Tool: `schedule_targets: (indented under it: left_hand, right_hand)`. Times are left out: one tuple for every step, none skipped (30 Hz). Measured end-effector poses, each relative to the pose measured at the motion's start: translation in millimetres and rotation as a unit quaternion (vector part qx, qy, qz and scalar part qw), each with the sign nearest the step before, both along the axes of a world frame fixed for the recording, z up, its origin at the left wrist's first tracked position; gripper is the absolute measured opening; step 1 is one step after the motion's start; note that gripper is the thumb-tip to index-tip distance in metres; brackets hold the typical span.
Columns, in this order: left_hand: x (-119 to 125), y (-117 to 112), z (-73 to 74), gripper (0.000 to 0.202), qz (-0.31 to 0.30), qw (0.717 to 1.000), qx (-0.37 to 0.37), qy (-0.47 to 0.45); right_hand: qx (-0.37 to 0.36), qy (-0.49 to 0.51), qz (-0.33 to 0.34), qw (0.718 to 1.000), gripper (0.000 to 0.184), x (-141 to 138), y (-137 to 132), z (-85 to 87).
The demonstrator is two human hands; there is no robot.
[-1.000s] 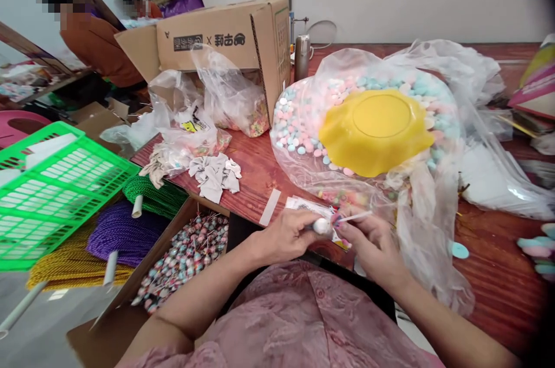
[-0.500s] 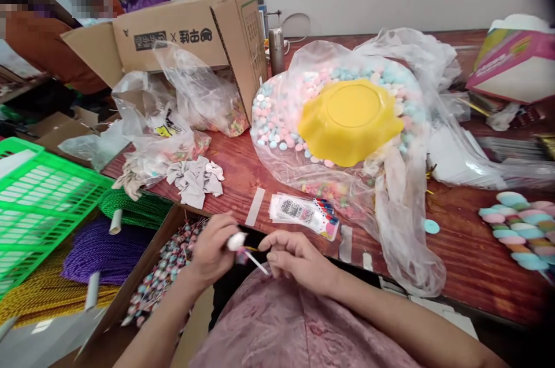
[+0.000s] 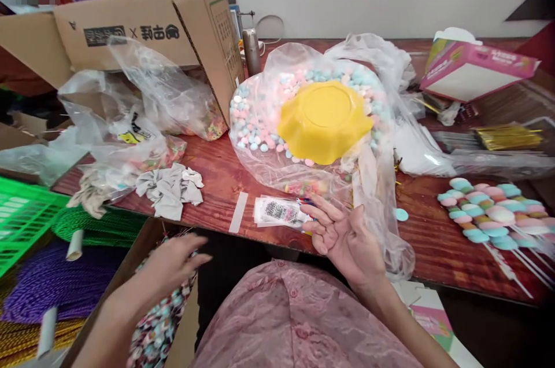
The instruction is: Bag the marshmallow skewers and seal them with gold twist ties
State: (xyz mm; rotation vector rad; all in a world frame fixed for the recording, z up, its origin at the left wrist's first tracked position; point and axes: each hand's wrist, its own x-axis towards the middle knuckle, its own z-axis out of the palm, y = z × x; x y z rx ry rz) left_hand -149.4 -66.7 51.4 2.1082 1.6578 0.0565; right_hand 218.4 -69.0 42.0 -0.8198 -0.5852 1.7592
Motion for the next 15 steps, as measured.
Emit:
schedule_targets:
  left_hand:
    - [31.5, 6.2, 9.4, 0.025, -0.077, 0.995, 0.032, -0.062]
    - [62.5, 12.9, 17.0, 0.03, -0.137, 0.982, 0.08, -0.104]
    - [91.4, 20.1, 21.8, 0.033, -0.183, 0.969, 0.121, -0.116]
    - [117.0, 27.3, 23.4, 0.034, -0.229, 0.958, 0.141, -0.101]
    - [138.5, 34.1, 22.0, 0.033, -0.257, 0.951, 0.155, -0.071]
    - [155.6, 40.0, 18.1, 0.033, -0.272, 0.949, 0.157, -0.033]
    - [168.5, 44.6, 12.4, 0.033, -0.287, 0.945, 0.159, -0.001]
    - [177.5, 47.7, 5.5, 0.031, -0.301, 0.939, 0.162, 0.023]
    - [183.0, 49.4, -1.7, 0.029, -0.313, 0.934, 0.167, 0.04]
    - [185.7, 50.0, -9.0, 0.026, -0.321, 0.929, 0.178, 0.052]
    - [186.2, 50.1, -16.0, 0.024, -0.325, 0.923, 0.198, 0.056]
    - [185.0, 50.3, -22.6, 0.023, -0.324, 0.917, 0.225, 0.054]
    - [182.8, 51.1, -28.9, 0.023, -0.319, 0.91, 0.26, 0.045]
    - [180.2, 52.8, -34.6, 0.026, -0.312, 0.901, 0.3, 0.023]
    - [177.8, 55.2, -39.6, 0.03, -0.306, 0.89, 0.338, -0.005]
  right_hand:
    - [0.0, 0.005, 0.001, 1.0, 0.076, -1.4, 0.1, -0.7]
    - [-0.001, 0.014, 0.003, 1.0, 0.074, -2.9, 0.3, -1.0]
    - [-0.002, 0.025, 0.006, 1.0, 0.072, -4.2, 0.7, -0.7]
    - [-0.004, 0.038, 0.011, 0.999, 0.07, -5.5, 0.9, 0.0]
    - [-0.006, 0.05, 0.014, 0.999, 0.068, -6.6, 0.7, 1.3]
    - [-0.007, 0.061, 0.015, 0.998, 0.067, -7.4, -0.1, 2.8]
    - [-0.007, 0.067, 0.013, 0.998, 0.067, -7.4, -1.7, 4.5]
    - [-0.006, 0.068, 0.006, 0.998, 0.066, -6.4, -4.4, 6.2]
    - [-0.002, 0.062, -0.003, 0.998, 0.065, -3.8, -8.0, 7.5]
    - [0.007, 0.049, -0.014, 0.999, 0.063, 0.9, -12.7, 8.5]
    - [0.021, 0.029, -0.024, 0.999, 0.06, 8.1, -18.2, 9.1]
    - [0.041, -0.001, -0.032, 0.999, 0.057, 18.1, -24.6, 9.2]
    - [0.065, -0.043, -0.039, 0.996, 0.053, 31.2, -31.6, 8.9]
    - [0.089, -0.1, -0.05, 0.99, 0.05, 47.4, -39.1, 8.3]
    - [0.106, -0.174, -0.071, 0.976, 0.045, 66.3, -46.9, 7.4]
